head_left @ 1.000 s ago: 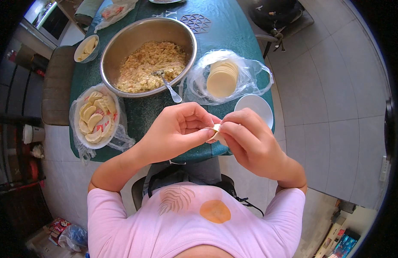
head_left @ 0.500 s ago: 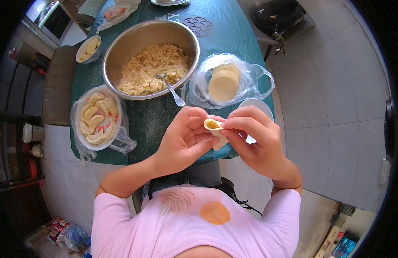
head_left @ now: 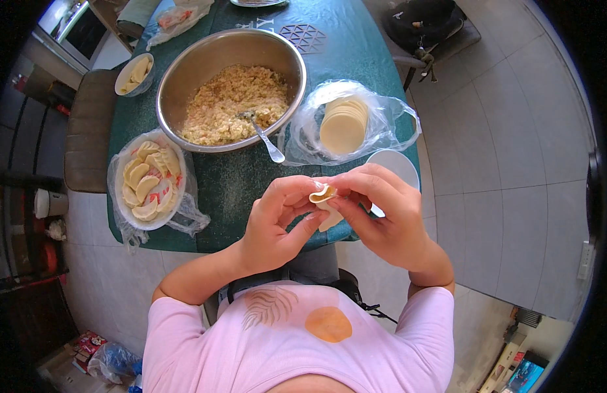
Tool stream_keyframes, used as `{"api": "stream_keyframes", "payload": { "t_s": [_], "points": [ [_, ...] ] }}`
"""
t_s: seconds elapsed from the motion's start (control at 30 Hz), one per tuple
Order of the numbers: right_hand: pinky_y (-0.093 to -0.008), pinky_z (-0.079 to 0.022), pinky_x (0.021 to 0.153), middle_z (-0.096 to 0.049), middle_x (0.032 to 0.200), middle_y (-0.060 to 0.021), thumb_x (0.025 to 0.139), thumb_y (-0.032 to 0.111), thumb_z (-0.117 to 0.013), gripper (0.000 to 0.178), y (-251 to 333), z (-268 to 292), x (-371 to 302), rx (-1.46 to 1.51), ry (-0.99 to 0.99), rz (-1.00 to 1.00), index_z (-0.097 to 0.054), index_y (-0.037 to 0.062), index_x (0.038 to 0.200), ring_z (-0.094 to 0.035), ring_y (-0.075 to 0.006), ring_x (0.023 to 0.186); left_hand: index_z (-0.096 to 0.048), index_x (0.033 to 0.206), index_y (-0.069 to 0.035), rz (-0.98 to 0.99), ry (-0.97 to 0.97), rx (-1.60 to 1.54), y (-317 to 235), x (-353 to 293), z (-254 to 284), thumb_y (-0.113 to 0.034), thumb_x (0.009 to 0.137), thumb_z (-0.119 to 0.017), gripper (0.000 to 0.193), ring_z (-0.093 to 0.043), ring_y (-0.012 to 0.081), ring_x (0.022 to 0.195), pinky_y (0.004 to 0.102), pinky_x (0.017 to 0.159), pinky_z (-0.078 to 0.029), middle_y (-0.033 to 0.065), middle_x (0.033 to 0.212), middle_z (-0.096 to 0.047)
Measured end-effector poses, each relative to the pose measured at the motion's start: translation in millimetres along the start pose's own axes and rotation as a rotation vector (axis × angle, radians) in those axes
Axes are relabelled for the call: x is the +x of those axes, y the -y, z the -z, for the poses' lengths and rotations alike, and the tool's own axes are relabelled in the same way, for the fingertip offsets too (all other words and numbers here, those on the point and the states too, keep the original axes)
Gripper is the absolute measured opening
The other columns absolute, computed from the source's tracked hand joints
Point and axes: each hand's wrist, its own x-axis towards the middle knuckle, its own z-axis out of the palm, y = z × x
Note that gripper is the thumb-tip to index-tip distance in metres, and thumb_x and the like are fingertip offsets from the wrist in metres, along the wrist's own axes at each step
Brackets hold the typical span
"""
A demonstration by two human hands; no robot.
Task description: The person sits at a table and assembles dumplings by hand. They place a spoonful of filling onto a round wrapper, fold the edges to seal the filling inside, and place the finished dumpling on a plate. The process is repeated for multiple dumplings.
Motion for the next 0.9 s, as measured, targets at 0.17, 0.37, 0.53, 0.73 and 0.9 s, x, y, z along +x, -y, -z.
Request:
{"api": "stream_keyframes", "payload": {
  "t_s": [0.17,0.37,0.53,0.73,0.9],
  "points": [
    [-0.029,-0.05,0.057,-0.06,0.087,-0.0113,0.077,-0.002,-0.07,0.023,2,-4,-1,-0.038,-0.046,0.022,-0.062,0.002,0.098,-0.062,-0.023,0.07,-0.037,0.121,-0.003,-0.003,-0.011,-0.011,1,-4,1,0.01,0.086,-0.053,0.041,-0.052,0.0215,0.116,0.0343,0.096,-0.046,0.0186,0.125,-0.05],
    [-0.0323,-0.05,0.06,-0.058,0.086,-0.0119,0.077,-0.004,-0.068,0.022,-2,-13,-3,-0.121,-0.106,0.147,-0.061,0.0017,0.097,-0.06,-0.0262,0.07,-0.029,0.119,-0.006,-0.036,-0.019,-0.047,5,-3,0,0.011,0.086,-0.052,0.044,-0.051,0.0237,0.116,0.0348,0.095,-0.047,0.0226,0.126,-0.048],
    [-0.0332,-0.049,0.063,-0.057,0.09,-0.0131,0.076,-0.003,-0.069,0.022,-1,-12,-1,-0.11,-0.062,0.105,-0.06,0.0005,0.096,-0.059,-0.0279,0.076,-0.029,0.116,-0.006,-0.035,-0.045,0.014,4,-4,0,0.011,0.087,-0.052,0.042,-0.054,0.0232,0.113,0.034,0.093,-0.048,0.024,0.126,-0.048],
    [-0.0329,-0.048,0.064,-0.055,0.089,-0.012,0.074,-0.002,-0.07,0.025,8,-5,8,-0.064,-0.003,0.054,-0.061,0.0026,0.096,-0.058,-0.0267,0.077,-0.03,0.116,-0.006,-0.036,-0.023,0.081,-1,-5,1,0.01,0.086,-0.053,0.041,-0.057,0.0215,0.108,0.0326,0.092,-0.049,0.0247,0.125,-0.05],
    [-0.0322,-0.048,0.064,-0.054,0.088,-0.0111,0.073,-0.003,-0.07,0.025,6,-5,8,-0.059,0.036,0.068,-0.061,0.003,0.095,-0.057,-0.0257,0.076,-0.037,0.115,-0.003,-0.088,-0.059,0.164,1,-5,-1,0.01,0.084,-0.056,0.038,-0.06,0.0212,0.105,0.0299,0.088,-0.051,0.0245,0.122,-0.054]
  ]
}}
